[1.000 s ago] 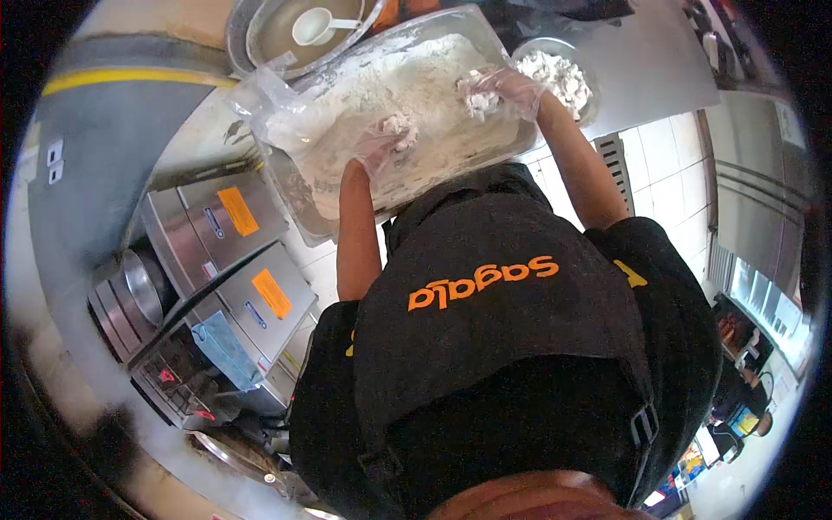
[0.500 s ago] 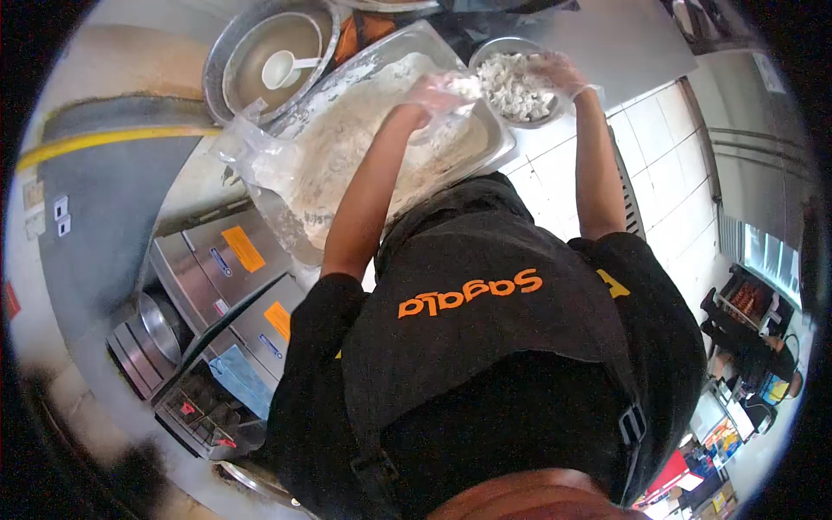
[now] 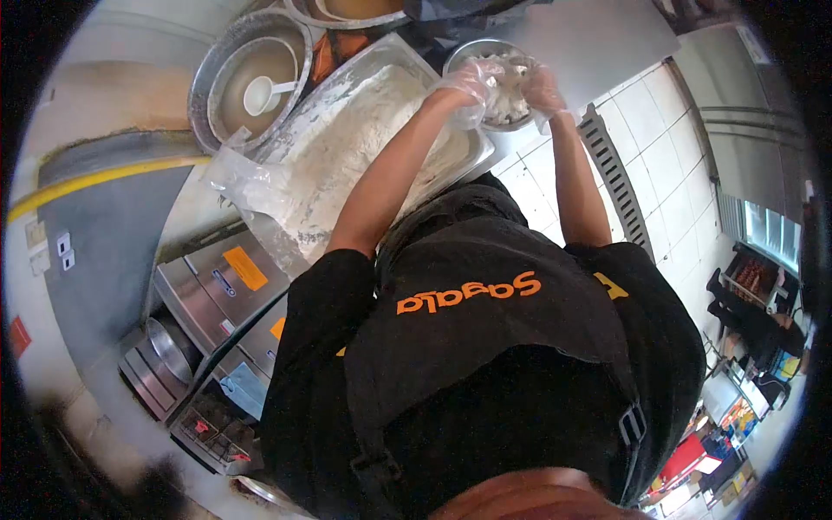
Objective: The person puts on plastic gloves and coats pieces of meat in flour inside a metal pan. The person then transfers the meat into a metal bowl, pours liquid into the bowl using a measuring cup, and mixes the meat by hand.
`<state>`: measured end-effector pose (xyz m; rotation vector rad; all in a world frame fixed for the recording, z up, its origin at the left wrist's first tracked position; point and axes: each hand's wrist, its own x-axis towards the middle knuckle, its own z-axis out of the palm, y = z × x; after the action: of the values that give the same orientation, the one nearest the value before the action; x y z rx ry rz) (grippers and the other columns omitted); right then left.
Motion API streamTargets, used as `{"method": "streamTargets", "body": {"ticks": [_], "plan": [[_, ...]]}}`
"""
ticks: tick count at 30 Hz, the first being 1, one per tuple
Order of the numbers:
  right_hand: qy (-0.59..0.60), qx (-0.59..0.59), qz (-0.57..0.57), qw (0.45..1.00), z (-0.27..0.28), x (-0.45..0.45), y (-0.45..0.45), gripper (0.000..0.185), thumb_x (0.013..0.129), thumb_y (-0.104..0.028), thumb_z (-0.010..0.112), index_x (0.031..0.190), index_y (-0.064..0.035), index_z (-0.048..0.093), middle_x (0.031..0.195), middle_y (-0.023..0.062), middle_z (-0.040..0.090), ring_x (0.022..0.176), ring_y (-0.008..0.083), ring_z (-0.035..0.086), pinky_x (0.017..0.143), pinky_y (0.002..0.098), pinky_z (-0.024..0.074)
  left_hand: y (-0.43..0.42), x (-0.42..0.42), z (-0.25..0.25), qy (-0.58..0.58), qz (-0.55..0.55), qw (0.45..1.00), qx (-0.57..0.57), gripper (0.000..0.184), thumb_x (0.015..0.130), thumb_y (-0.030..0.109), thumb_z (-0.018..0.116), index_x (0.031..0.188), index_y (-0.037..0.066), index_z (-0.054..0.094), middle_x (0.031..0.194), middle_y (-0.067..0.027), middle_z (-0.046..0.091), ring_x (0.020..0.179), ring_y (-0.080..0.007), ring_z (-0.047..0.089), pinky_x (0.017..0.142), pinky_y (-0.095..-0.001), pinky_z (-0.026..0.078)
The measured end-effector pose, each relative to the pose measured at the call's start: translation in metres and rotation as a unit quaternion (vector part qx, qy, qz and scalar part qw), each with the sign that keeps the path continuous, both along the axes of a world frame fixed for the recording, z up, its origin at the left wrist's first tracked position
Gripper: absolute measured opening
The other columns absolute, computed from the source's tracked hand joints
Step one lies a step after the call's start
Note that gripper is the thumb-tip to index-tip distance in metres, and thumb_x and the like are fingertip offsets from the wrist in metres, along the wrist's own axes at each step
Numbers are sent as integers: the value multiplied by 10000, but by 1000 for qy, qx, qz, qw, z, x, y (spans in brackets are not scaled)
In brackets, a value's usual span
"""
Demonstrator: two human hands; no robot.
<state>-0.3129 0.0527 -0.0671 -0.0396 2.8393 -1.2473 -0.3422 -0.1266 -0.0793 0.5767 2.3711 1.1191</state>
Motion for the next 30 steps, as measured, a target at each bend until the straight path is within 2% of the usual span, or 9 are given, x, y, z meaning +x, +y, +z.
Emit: {"method": "streamTargets", "body": {"ticks": [4, 7, 13, 16, 18, 21, 24, 27, 30], "plan": [[40, 134, -32, 990, -30, -22, 0, 283, 724, -164, 648, 982, -56, 602, 932, 113, 625, 846, 213, 590, 743, 325, 455, -38, 18, -4, 74, 73, 991, 82, 419, 683, 75, 548, 1101, 105, 558, 1119, -125, 552, 1001, -234, 538, 880, -285, 414], [60, -24, 19, 998, -35, -30, 1, 256, 728, -162, 642, 961, -59, 611, 921, 124, 622, 836, 230, 592, 746, 327, 458, -96, 50, 0, 44, 135, 986, 84, 402, 676, 134, 580, 1076, 91, 572, 1086, -130, 568, 971, -229, 549, 871, -284, 416], [83, -97, 94, 987, -3, -18, -46, 258, 705, -144, 638, 950, -65, 618, 912, 154, 612, 815, 277, 588, 736, 307, 465, -165, 137, -77, -80, 75, 975, -193, 462, 735, 350, 585, 1049, 12, 559, 1008, -201, 581, 916, -268, 569, 815, -347, 429], [77, 7, 253, 964, 1, 10, -100, 203, 748, -75, 579, 938, -13, 613, 881, 107, 638, 781, 174, 595, 702, 300, 483, -150, 160, -71, -96, 81, 958, -257, 491, 735, 381, 587, 1061, 15, 549, 1013, -213, 575, 928, -295, 564, 815, -373, 429], [97, 88, 357, 925, -39, 22, -121, 216, 746, -72, 548, 947, -18, 602, 898, 148, 622, 777, 260, 600, 718, 349, 478, -129, 159, -57, -103, 76, 954, -271, 456, 732, 354, 585, 1020, 1, 564, 978, -221, 578, 912, -305, 569, 796, -376, 440], [-50, 338, 366, 866, -68, 33, -151, 245, 774, -119, 522, 1000, -46, 583, 924, 175, 599, 834, 315, 574, 754, 374, 454, -114, 150, -56, -82, 49, 965, -244, 372, 727, 313, 584, 901, -14, 610, 869, -222, 596, 839, -310, 587, 742, -375, 461], [39, 182, 401, 897, -65, 47, -157, 293, 790, -171, 505, 1061, -69, 552, 984, 182, 573, 914, 329, 544, 793, 381, 428, -109, 144, -87, -52, 19, 974, -220, 352, 731, 363, 587, 826, 27, 631, 788, -192, 615, 755, -319, 595, 693, -398, 460], [-51, 146, 362, 919, -104, 52, -160, 311, 785, -156, 500, 1076, -51, 530, 1006, 190, 557, 944, 314, 531, 802, 378, 423, -104, 140, -120, 13, -26, 986, -167, 326, 719, 342, 587, 783, 26, 632, 758, -189, 612, 723, -321, 593, 665, -401, 459], [40, 99, 422, 900, -117, 49, -154, 335, 752, -131, 514, 1080, -66, 527, 1007, 189, 555, 911, 312, 553, 789, 361, 436, -113, 139, -157, 104, -80, 988, -78, 302, 707, 322, 587, 741, 25, 633, 729, -186, 609, 691, -322, 590, 637, -404, 459]]}}
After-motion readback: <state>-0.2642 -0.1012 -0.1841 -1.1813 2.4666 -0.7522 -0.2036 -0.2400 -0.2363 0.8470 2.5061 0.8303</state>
